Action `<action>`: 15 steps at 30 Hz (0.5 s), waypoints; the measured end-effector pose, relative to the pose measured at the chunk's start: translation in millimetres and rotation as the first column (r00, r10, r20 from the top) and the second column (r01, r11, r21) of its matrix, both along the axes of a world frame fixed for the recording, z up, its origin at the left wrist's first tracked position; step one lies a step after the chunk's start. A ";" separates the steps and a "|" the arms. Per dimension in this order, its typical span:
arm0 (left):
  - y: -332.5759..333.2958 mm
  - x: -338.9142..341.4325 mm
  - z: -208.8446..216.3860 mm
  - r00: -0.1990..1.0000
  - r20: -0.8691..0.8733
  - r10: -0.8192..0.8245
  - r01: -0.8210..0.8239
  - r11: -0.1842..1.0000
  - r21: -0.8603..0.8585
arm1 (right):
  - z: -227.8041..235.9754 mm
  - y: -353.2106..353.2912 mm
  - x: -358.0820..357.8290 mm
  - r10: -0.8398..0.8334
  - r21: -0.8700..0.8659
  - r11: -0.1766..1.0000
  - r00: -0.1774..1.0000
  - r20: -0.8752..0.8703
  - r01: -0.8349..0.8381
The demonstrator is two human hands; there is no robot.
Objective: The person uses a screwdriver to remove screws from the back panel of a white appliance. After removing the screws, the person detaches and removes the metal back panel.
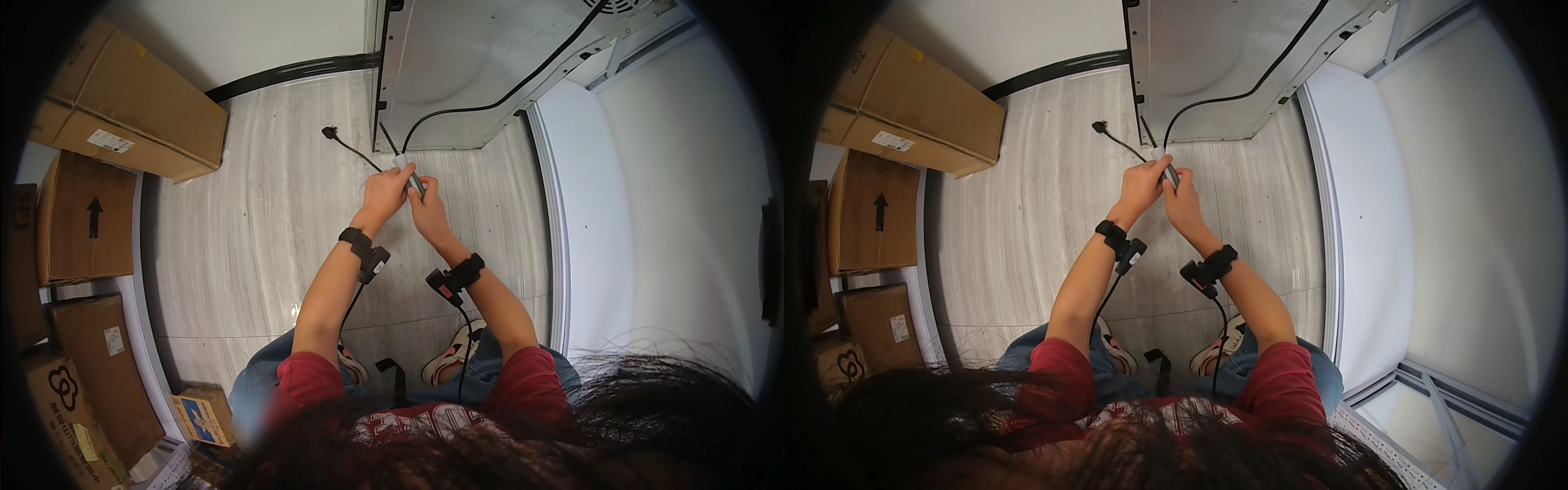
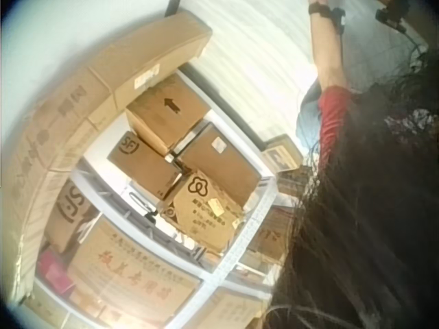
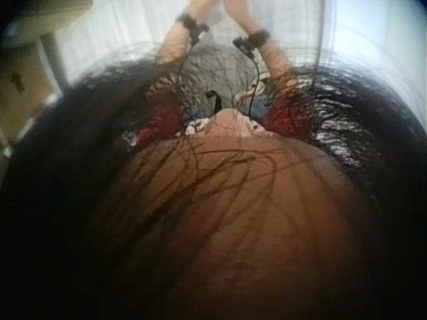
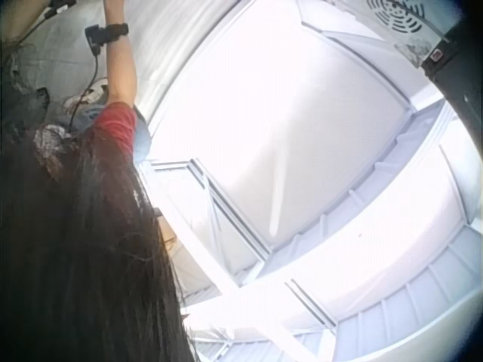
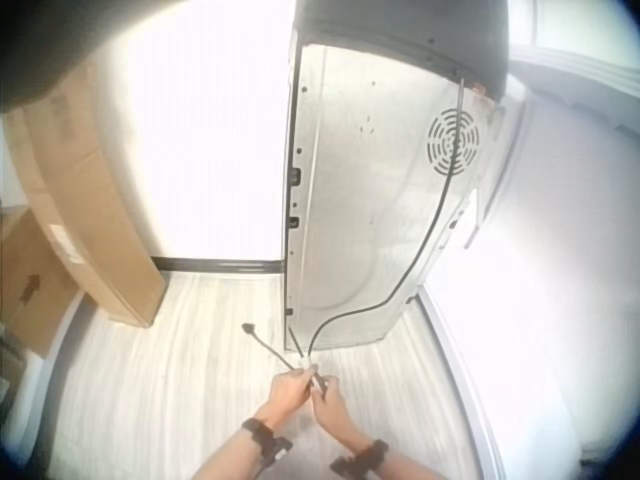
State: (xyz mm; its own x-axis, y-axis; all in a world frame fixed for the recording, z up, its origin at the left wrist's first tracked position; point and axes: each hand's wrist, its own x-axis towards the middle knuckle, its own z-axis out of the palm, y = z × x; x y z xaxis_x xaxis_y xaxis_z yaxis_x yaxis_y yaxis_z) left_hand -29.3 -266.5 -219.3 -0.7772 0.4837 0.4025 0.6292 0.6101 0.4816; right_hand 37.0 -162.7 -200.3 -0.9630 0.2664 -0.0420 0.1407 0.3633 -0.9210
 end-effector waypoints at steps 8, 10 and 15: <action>0.0 0.3 -0.8 1.000 0.009 0.010 -0.010 1.000 -0.016 | -1.2 -0.1 -0.7 0.012 0.001 1.000 1.000 -0.006 -0.012; -0.1 -0.1 -0.6 1.000 0.005 0.009 -0.009 1.000 -0.013 | -2.7 0.4 -0.2 0.022 -0.016 1.000 1.000 -0.014 -0.022; 1.8 -0.3 -0.4 1.000 0.021 0.012 -0.012 1.000 -0.014 | -6.9 2.4 -1.6 0.017 0.008 1.000 1.000 -0.026 -0.017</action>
